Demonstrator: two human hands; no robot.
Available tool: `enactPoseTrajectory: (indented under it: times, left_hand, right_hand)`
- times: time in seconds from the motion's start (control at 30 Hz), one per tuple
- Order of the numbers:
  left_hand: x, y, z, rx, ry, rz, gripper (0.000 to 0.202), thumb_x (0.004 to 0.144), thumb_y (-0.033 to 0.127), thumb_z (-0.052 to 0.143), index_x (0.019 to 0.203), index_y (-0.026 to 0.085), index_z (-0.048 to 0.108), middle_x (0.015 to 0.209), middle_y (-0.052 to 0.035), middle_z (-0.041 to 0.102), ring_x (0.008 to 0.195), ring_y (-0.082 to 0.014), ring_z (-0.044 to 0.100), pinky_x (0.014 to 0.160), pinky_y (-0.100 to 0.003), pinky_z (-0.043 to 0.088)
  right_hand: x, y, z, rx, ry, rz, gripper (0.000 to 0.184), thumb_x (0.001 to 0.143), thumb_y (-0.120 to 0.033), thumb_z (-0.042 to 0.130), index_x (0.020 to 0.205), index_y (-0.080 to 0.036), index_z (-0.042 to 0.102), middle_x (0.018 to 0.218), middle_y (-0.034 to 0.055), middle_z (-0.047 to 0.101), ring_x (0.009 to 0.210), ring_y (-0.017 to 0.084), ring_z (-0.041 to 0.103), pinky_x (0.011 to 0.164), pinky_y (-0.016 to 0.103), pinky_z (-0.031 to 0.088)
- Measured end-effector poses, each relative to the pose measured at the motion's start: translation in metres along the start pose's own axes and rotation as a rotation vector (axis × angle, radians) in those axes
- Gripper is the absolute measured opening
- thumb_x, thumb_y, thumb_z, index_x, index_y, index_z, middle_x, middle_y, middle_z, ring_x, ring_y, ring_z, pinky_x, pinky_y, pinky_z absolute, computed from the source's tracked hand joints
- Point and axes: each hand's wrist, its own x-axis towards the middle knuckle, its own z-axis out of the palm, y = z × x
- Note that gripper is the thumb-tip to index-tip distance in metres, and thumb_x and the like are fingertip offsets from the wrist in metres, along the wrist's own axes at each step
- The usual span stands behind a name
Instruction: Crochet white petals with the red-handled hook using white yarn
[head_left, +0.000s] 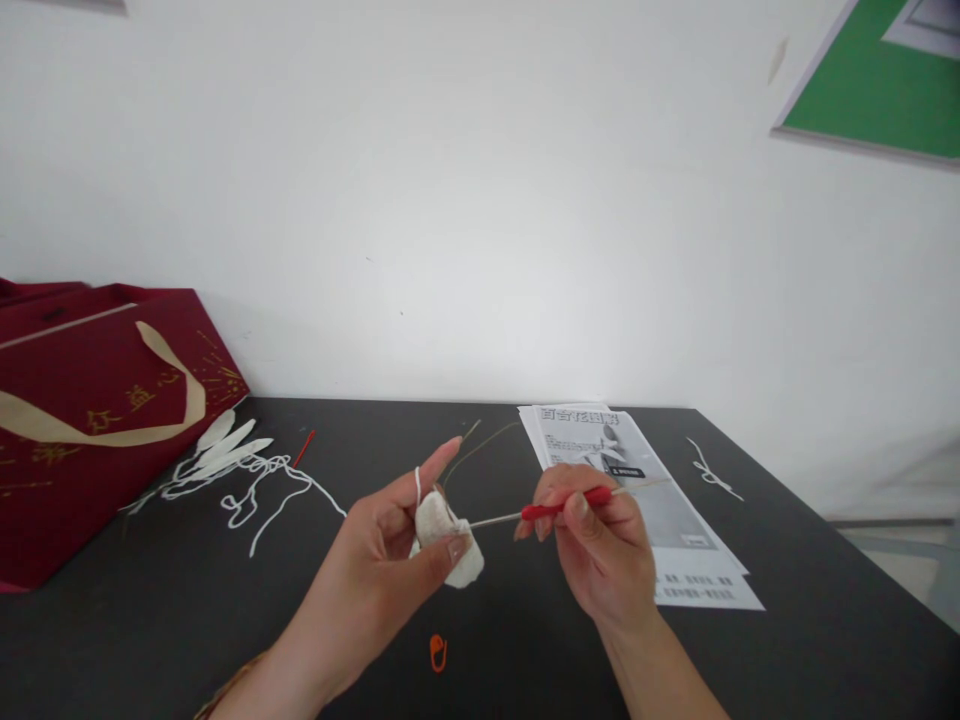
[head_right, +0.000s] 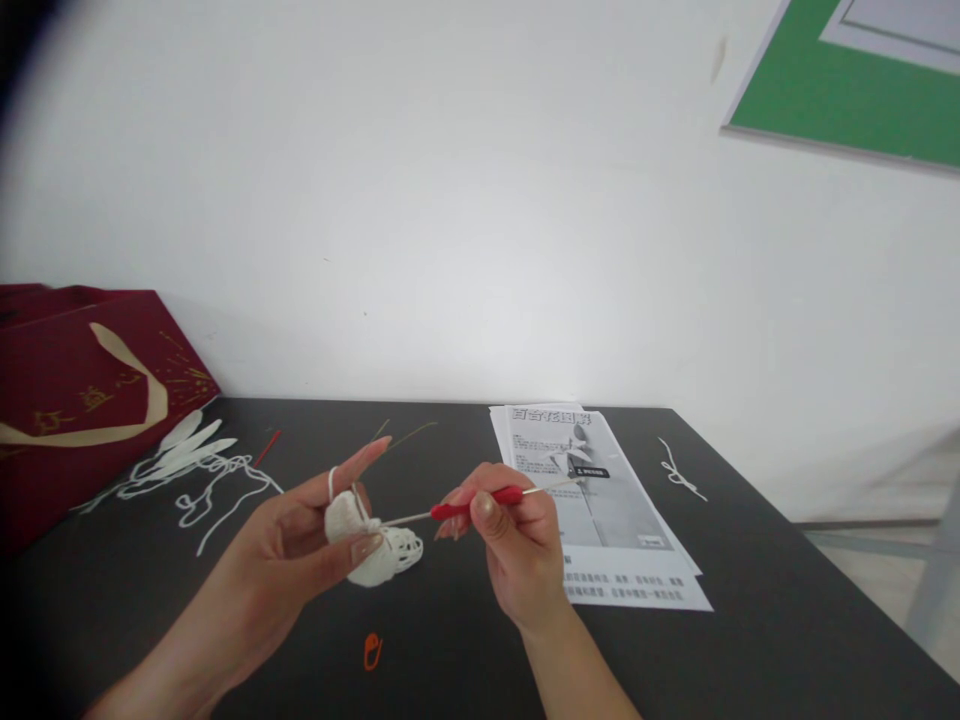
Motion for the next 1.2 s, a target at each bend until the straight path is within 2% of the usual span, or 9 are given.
enactPoseTrajectory:
  times: [0.23,0.47,0.67,0.77,0.83,0.93,1.07,1.13,1.2]
  left_hand:
    - [-0.002,0.002,0.003,0.059,0.038,0.048,0.071,0.071,0.022,0.077,0.137,0.026,0.051,0.063,0.0061,0.055,0.058,-0.0084,0.047,0.057,-0.019,0.039]
    - [-0.002,0.003,0.013,0.169,0.195,0.129,0.069,0.069,0.026,0.076,0.135,0.023,0.054,0.06,0.0056,0.053,0.056,-0.0106,0.046,0.056,-0.021,0.041]
    - [0.009,-0.007,0.005,0.462,0.315,0.299,0.069,0.067,0.02,0.076,0.134,0.025,0.056,0.06,0.005,0.054,0.056,-0.0129,0.044,0.056,-0.023,0.042]
    - [0.012,-0.012,0.007,0.519,0.396,0.381,0.062,0.069,0.019,0.074,0.129,0.026,0.061,0.06,0.0054,0.053,0.057,-0.0131,0.044,0.056,-0.023,0.041]
    - [0.013,-0.015,0.01,0.49,0.43,0.407,0.057,0.07,0.019,0.074,0.126,0.026,0.063,0.062,0.0053,0.056,0.059,-0.0131,0.048,0.061,-0.024,0.044]
    - [0.013,-0.015,0.013,0.314,0.42,0.377,0.062,0.07,0.021,0.076,0.129,0.025,0.06,0.068,0.0056,0.062,0.063,-0.0123,0.053,0.069,-0.024,0.046]
    - [0.013,-0.012,0.014,0.054,0.342,0.295,0.07,0.068,0.019,0.079,0.133,0.028,0.055,0.067,0.0081,0.062,0.061,-0.0085,0.055,0.064,-0.018,0.046]
    - [0.013,-0.01,0.013,-0.049,0.284,0.247,0.074,0.068,0.02,0.08,0.135,0.029,0.052,0.068,0.0074,0.063,0.06,-0.0084,0.057,0.061,-0.018,0.046]
    - [0.013,-0.009,0.013,-0.115,0.234,0.237,0.077,0.067,0.02,0.081,0.137,0.029,0.05,0.069,0.0058,0.064,0.062,-0.0099,0.06,0.061,-0.019,0.047]
  right_hand:
    - [-0.005,-0.004,-0.002,-0.137,-0.033,-0.066,0.014,0.09,-0.026,0.059,0.087,-0.02,0.072,0.07,0.0027,0.062,0.064,0.016,0.058,0.056,0.03,0.048]
    - [-0.012,-0.009,-0.001,-0.413,-0.071,-0.183,0.015,0.091,-0.023,0.057,0.094,-0.023,0.072,0.074,0.0041,0.065,0.066,0.017,0.058,0.056,0.031,0.046]
    - [-0.018,-0.011,0.005,-0.849,-0.291,-0.463,0.031,0.083,-0.007,0.057,0.111,-0.019,0.064,0.083,0.0082,0.071,0.069,0.019,0.064,0.059,0.032,0.052]
    - [-0.02,-0.006,0.008,-1.002,-0.435,-0.615,0.042,0.082,-0.005,0.053,0.124,-0.011,0.055,0.087,0.0117,0.073,0.074,0.021,0.067,0.062,0.033,0.057]
    - [-0.019,-0.003,0.009,-1.044,-0.495,-0.689,0.046,0.085,-0.006,0.048,0.13,-0.008,0.05,0.09,0.0139,0.074,0.078,0.023,0.069,0.065,0.034,0.059]
    - [-0.016,-0.001,0.008,-1.059,-0.487,-0.727,0.046,0.087,-0.008,0.045,0.133,-0.009,0.048,0.094,0.0154,0.074,0.083,0.023,0.07,0.067,0.034,0.061]
    - [-0.013,0.0,0.006,-1.009,-0.494,-0.754,0.042,0.09,-0.011,0.043,0.131,-0.008,0.051,0.094,0.0167,0.074,0.088,0.024,0.07,0.069,0.035,0.061]
    - [-0.012,0.001,0.006,-0.918,-0.452,-0.701,0.04,0.09,-0.01,0.044,0.129,-0.012,0.054,0.095,0.0154,0.074,0.088,0.023,0.069,0.069,0.034,0.061]
    - [-0.012,0.003,0.006,-0.802,-0.341,-0.577,0.039,0.089,-0.008,0.047,0.124,-0.02,0.059,0.095,0.0117,0.074,0.082,0.021,0.069,0.066,0.033,0.061]
